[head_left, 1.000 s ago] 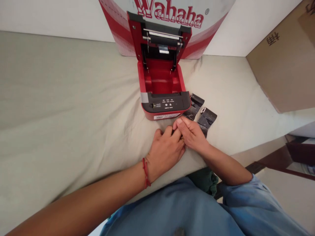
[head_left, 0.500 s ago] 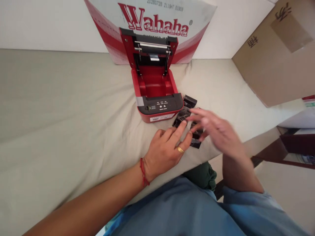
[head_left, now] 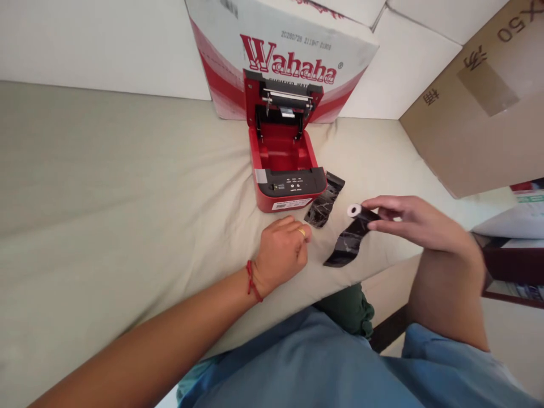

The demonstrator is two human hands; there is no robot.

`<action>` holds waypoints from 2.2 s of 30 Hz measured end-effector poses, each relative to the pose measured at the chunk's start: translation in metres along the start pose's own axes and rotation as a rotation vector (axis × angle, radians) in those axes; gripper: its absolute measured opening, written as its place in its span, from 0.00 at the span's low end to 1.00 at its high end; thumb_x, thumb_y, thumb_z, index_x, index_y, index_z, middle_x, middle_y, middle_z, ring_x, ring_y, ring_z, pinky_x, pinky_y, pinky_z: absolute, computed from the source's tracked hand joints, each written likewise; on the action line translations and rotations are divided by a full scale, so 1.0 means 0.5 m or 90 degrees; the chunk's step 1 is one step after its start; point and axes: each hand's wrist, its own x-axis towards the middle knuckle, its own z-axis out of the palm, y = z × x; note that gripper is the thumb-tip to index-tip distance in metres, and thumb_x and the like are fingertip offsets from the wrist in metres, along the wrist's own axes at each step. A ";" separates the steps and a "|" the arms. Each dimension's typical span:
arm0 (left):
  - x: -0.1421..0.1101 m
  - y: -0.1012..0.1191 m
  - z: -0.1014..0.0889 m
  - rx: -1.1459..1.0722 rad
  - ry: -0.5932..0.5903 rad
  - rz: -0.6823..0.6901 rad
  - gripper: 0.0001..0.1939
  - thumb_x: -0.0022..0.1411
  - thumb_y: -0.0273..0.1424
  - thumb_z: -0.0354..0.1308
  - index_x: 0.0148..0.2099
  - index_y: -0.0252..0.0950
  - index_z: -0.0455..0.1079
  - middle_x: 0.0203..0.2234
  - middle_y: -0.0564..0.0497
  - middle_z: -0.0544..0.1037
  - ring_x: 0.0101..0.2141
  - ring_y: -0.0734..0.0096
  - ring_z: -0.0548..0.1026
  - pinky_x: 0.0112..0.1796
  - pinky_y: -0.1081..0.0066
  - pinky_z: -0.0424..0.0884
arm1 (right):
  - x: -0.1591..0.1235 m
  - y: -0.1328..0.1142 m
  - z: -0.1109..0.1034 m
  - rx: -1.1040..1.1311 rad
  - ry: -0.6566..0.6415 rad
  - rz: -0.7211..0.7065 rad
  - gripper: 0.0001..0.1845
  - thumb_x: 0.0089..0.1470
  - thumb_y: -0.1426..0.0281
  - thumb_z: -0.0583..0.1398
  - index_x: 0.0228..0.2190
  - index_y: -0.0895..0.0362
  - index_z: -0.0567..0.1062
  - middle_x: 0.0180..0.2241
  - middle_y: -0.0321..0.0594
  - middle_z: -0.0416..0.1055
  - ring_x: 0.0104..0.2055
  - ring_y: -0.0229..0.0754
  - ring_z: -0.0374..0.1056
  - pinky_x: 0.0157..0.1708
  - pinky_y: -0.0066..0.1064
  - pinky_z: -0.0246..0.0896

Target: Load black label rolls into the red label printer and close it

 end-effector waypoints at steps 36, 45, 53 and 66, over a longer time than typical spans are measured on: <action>0.000 0.007 0.000 0.003 0.101 -0.070 0.17 0.63 0.15 0.53 0.47 0.37 0.76 0.39 0.46 0.83 0.41 0.59 0.78 0.43 0.61 0.78 | 0.331 -0.229 0.085 -0.208 0.170 -0.239 0.14 0.68 0.67 0.65 0.52 0.54 0.87 0.44 0.46 0.87 0.49 0.56 0.81 0.53 0.47 0.74; 0.002 0.002 -0.020 0.121 0.237 0.002 0.21 0.67 0.21 0.58 0.58 0.45 0.76 0.51 0.45 0.85 0.59 0.52 0.81 0.60 0.49 0.75 | 0.140 -0.136 0.150 -0.124 0.186 -0.347 0.26 0.76 0.59 0.58 0.70 0.48 0.77 0.75 0.47 0.72 0.81 0.57 0.63 0.79 0.62 0.56; 0.027 -0.031 -0.043 0.198 0.240 0.078 0.25 0.69 0.22 0.59 0.65 0.43 0.76 0.49 0.47 0.89 0.54 0.56 0.85 0.59 0.54 0.68 | 0.113 -0.131 0.163 -0.129 0.166 -0.323 0.28 0.76 0.58 0.60 0.73 0.44 0.73 0.78 0.47 0.67 0.83 0.58 0.58 0.81 0.68 0.46; 0.036 -0.024 -0.044 0.251 0.209 0.062 0.25 0.69 0.23 0.61 0.66 0.40 0.76 0.53 0.47 0.91 0.50 0.55 0.82 0.56 0.54 0.64 | 0.451 -0.118 0.027 0.197 0.359 -0.171 0.50 0.73 0.30 0.39 0.79 0.46 0.61 0.76 0.43 0.68 0.76 0.50 0.65 0.70 0.43 0.67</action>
